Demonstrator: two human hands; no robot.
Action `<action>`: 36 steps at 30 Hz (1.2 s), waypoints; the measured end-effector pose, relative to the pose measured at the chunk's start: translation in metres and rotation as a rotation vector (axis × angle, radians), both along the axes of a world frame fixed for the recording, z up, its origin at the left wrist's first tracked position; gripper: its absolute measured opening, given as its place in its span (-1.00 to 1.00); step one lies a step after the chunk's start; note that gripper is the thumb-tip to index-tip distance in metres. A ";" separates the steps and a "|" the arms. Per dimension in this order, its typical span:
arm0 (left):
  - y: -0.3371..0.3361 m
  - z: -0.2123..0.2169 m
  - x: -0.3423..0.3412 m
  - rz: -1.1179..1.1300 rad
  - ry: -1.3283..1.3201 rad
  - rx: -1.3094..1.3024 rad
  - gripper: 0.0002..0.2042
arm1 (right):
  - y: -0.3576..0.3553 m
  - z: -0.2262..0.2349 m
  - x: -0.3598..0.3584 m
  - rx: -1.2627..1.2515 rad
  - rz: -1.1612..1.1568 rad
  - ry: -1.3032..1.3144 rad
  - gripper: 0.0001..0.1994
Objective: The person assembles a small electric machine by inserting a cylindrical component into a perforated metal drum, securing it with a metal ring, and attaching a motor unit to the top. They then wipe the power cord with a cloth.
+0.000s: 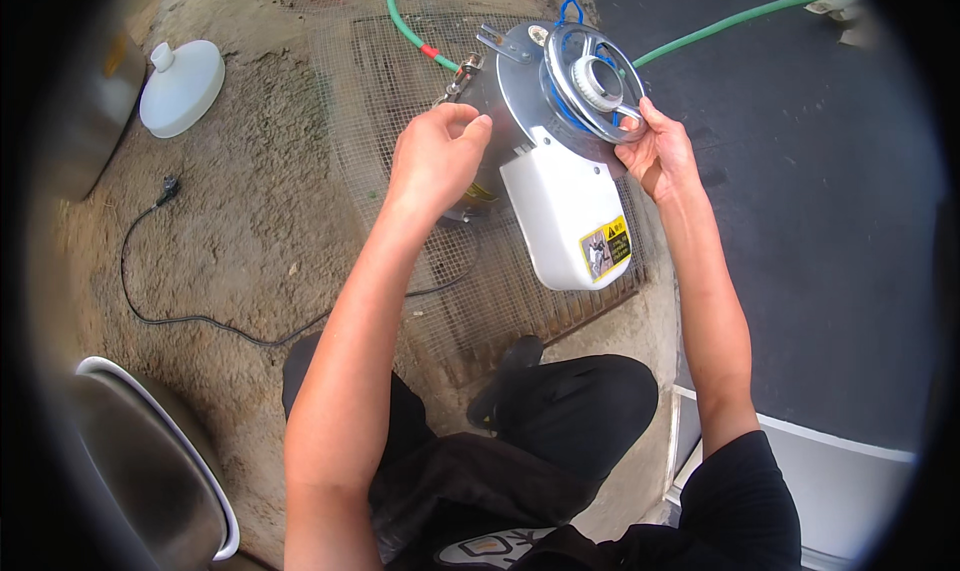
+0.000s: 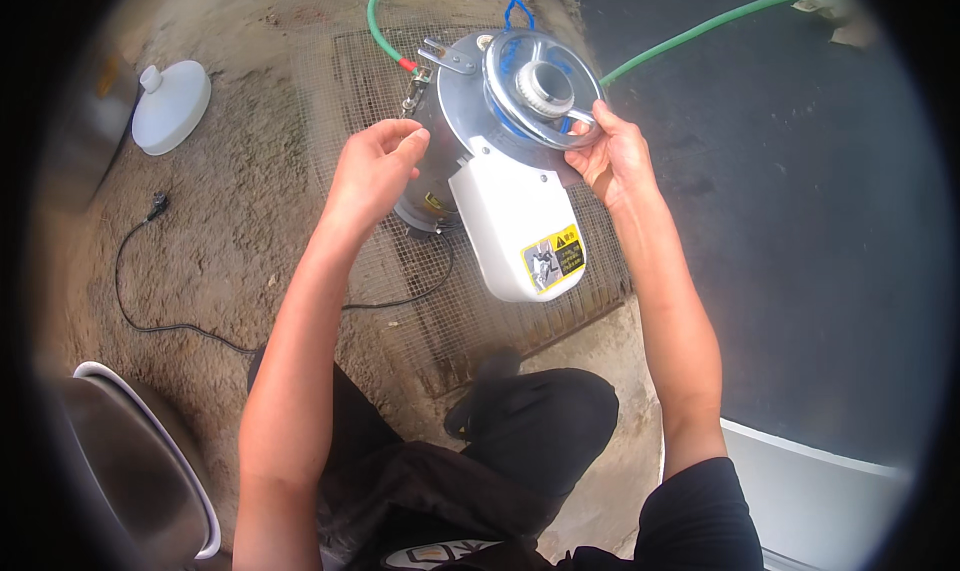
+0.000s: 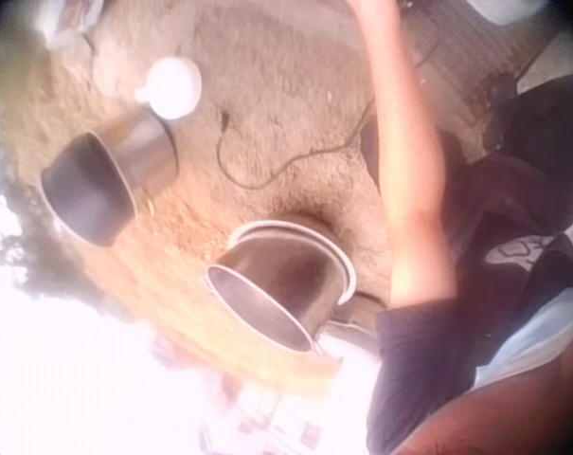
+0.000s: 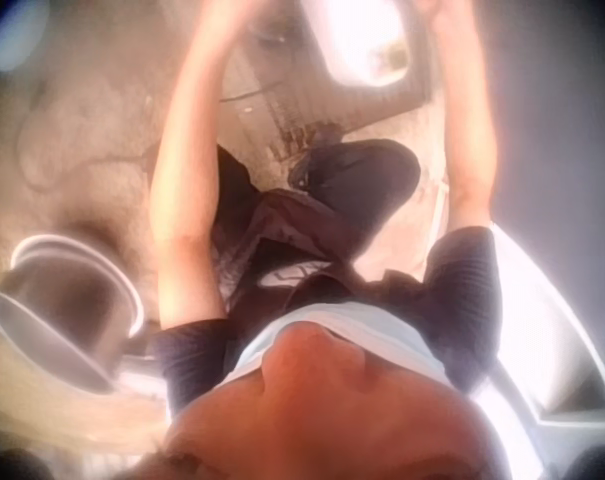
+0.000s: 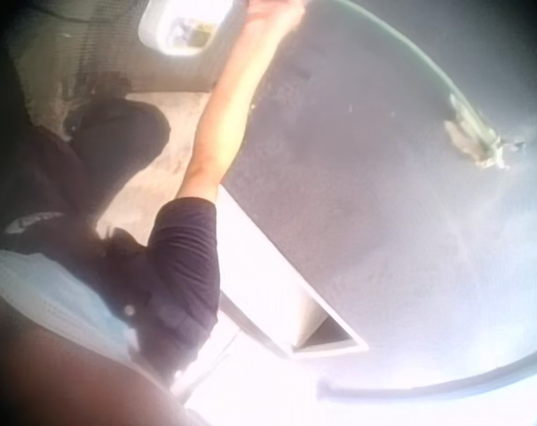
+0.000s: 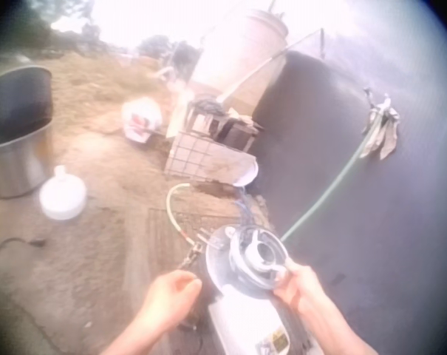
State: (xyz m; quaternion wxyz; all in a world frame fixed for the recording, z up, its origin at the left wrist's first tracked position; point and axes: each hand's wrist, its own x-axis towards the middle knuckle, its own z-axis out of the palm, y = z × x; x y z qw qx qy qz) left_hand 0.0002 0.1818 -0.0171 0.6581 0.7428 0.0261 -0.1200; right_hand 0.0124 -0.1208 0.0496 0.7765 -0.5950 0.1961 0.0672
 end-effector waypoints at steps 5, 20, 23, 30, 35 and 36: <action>-0.004 -0.004 -0.002 0.036 -0.024 0.066 -0.54 | 0.010 0.006 -0.006 -0.023 -0.031 0.026 -0.69; -0.021 0.016 -0.016 0.206 -0.686 0.275 -0.70 | -0.069 -0.109 -0.066 -0.270 -0.072 0.197 -0.42; -0.042 0.039 -0.009 0.105 -0.960 0.389 -0.75 | -0.055 -0.122 -0.061 -0.123 -0.064 0.105 -0.32; -0.116 0.083 0.025 -0.196 -1.207 0.629 -0.75 | -0.064 -0.145 -0.048 0.015 0.012 0.135 -0.49; -0.124 0.061 0.014 -0.243 -1.058 0.737 -0.74 | -0.080 -0.153 -0.051 0.306 -0.187 0.025 -0.78; -0.121 0.056 0.010 -0.241 -1.136 0.792 -0.73 | -0.083 -0.149 -0.051 0.353 -0.266 0.035 -0.82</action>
